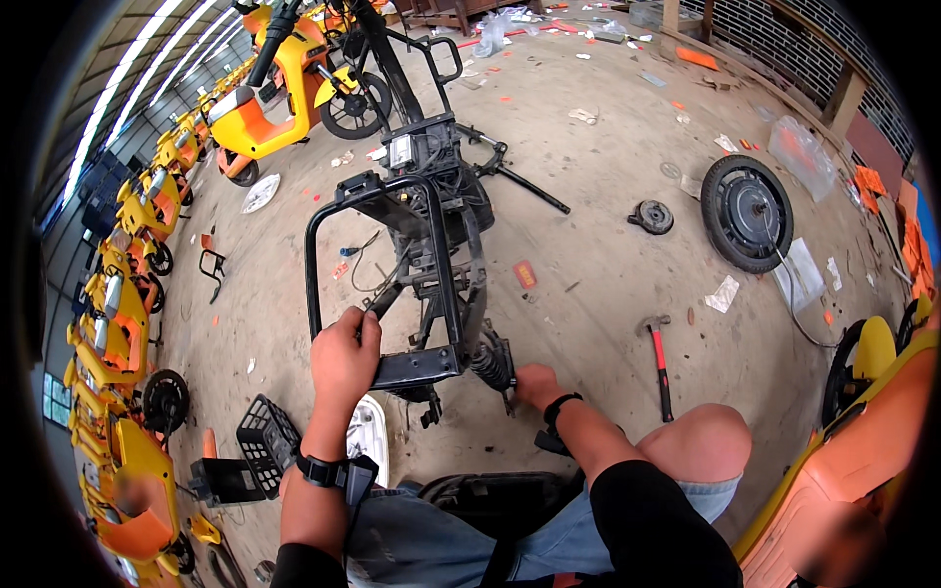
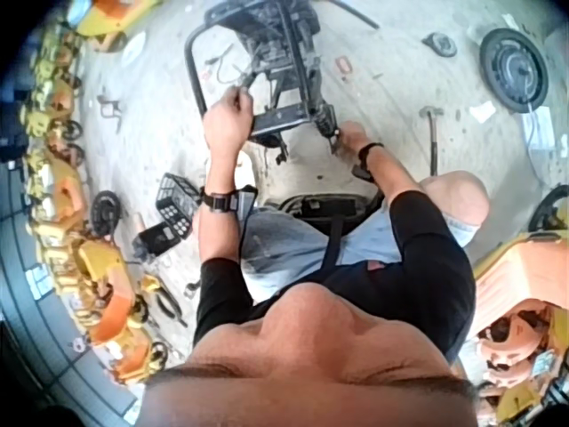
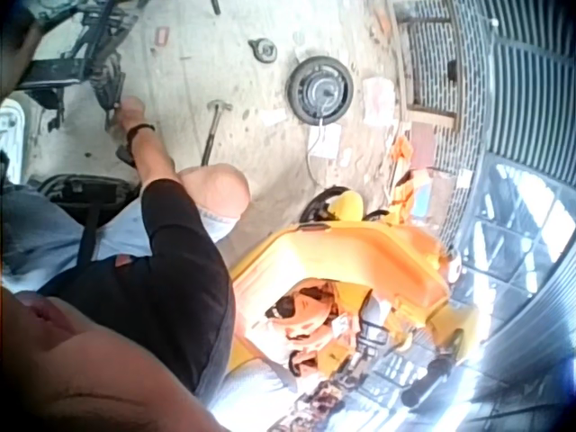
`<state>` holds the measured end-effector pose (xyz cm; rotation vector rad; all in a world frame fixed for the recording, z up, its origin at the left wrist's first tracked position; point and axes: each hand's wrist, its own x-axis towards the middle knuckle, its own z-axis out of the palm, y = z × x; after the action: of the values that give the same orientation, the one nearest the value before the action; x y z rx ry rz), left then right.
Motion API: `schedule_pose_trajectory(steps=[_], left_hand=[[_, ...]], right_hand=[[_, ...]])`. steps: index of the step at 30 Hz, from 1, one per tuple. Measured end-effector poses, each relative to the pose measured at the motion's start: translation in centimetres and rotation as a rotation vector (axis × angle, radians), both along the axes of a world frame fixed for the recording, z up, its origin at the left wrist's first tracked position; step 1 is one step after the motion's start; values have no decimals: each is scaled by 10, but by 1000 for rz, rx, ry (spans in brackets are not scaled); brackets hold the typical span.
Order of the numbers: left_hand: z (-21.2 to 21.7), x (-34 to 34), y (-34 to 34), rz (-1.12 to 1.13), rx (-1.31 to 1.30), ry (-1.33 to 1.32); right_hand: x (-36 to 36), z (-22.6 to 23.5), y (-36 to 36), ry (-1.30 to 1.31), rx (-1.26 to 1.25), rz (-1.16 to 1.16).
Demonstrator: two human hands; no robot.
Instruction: The person sits on the floor in a workshop and assembles the frame of an electric scooter. They use a socket wrench to tighten bolts on the rear rack and handlebar stem, occasionally using a hammer to tap parts into place.
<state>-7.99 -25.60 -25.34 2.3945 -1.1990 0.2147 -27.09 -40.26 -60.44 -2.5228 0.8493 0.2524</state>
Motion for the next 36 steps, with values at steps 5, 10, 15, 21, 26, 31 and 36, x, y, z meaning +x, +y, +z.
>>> schedule_pose_trajectory(steps=[5,10,15,21,26,31,36], left_hand=[[1,2,7,37,18,-27],[0,1,-2,29,8,-4],[0,4,5,23,-8,13],[2,7,4,21,-4,58],[1,9,10,18,-19,71],[-2,9,9,-2,-41,70],[-3,10,6,-19,-48,73]], right_hand=[[0,-11,11,-61,-71,1],[-2,-29,4,-231,-166,5],[3,-9,3,-69,-93,37],[7,-28,-40,195,433,70],[15,0,-41,225,515,143],[5,1,-33,78,704,-8],[5,-6,-31,126,811,-137]])
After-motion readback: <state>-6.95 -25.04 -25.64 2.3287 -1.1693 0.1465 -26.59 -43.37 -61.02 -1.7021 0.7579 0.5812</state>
